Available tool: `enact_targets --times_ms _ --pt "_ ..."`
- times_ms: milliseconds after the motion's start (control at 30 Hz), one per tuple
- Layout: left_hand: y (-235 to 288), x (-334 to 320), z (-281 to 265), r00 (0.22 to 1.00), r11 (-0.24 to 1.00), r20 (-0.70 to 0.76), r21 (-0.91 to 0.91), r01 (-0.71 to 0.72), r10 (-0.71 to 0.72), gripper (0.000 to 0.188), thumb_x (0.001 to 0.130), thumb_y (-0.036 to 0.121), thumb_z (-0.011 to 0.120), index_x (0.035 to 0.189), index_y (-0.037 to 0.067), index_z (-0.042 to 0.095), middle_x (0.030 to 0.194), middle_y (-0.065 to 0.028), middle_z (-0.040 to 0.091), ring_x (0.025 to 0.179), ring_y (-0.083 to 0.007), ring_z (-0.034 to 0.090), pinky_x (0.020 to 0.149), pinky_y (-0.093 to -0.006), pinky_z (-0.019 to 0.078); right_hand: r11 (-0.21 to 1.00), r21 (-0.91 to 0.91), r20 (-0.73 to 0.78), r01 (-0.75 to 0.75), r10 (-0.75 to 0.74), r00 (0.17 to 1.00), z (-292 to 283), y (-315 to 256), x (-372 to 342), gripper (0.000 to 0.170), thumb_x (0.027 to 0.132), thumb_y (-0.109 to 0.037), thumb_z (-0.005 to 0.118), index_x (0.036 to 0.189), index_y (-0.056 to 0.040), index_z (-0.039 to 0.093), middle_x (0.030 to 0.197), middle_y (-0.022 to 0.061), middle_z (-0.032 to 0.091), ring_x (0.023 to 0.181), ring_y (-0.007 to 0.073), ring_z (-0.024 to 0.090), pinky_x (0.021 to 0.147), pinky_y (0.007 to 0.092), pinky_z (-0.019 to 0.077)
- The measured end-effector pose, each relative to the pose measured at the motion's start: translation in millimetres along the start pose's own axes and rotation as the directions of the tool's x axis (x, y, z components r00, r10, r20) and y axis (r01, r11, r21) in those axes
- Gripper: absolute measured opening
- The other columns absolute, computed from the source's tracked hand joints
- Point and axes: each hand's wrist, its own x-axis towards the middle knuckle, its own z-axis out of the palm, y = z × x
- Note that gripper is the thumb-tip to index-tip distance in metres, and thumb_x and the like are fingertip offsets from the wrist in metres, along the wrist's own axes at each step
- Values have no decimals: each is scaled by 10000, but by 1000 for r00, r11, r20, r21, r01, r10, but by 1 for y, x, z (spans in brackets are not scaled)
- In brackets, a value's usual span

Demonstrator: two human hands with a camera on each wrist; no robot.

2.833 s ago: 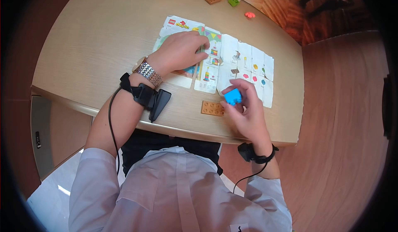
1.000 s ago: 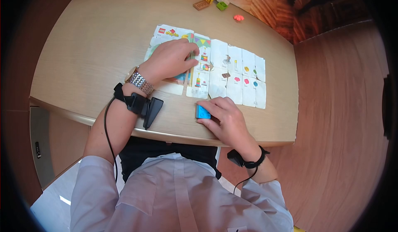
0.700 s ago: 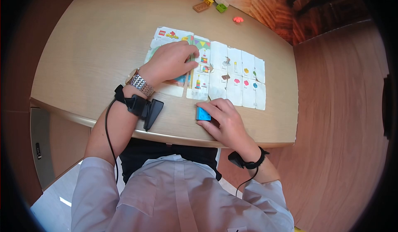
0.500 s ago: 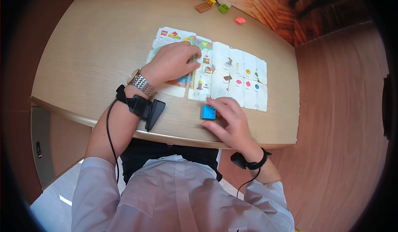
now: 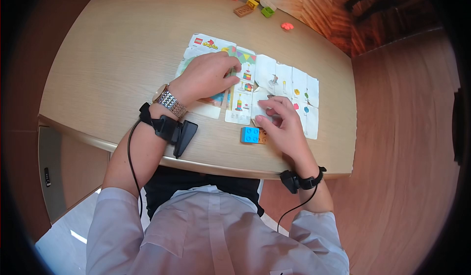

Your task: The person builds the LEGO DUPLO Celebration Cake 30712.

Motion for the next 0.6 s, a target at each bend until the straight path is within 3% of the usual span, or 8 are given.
enact_targets --times_ms 67,267,367,433,600 --pt "-1 0 1 1000 1000 -5 -7 -1 1 254 957 269 757 1137 91 739 924 -85 678 839 -267 677 748 -406 544 997 75 47 -14 10 999 -4 4 2 336 929 -171 832 1221 -27 744 1241 88 619 952 169 627 833 310 558" --pt "0 0 -2 1000 1000 3 -1 -18 18 250 961 270 752 1138 93 741 921 -87 677 829 -267 672 745 -406 543 996 69 132 -50 41 990 -14 7 15 322 942 -158 818 1216 -6 740 1208 89 636 952 158 628 843 293 562" --pt "3 1 -4 996 999 73 1 49 -49 265 946 288 747 1128 95 740 1023 -112 726 966 -307 711 843 -435 568 990 117 65 -78 70 995 -15 1 21 309 946 -151 813 1206 1 742 1168 96 662 935 158 634 859 295 559" --pt "-2 -1 1 999 999 -14 -17 -41 41 247 961 265 750 1137 93 740 930 -89 679 832 -268 675 749 -411 544 991 115 42 -74 70 997 -16 -6 20 304 947 -150 812 1201 2 743 1154 95 671 929 159 637 864 295 555" --pt "0 -1 0 999 999 -13 10 -40 40 256 957 263 752 1144 88 740 932 -84 680 838 -265 676 753 -408 545 986 157 62 -64 55 997 -12 11 17 307 947 -148 810 1207 -1 741 1148 90 676 928 163 642 860 297 553"
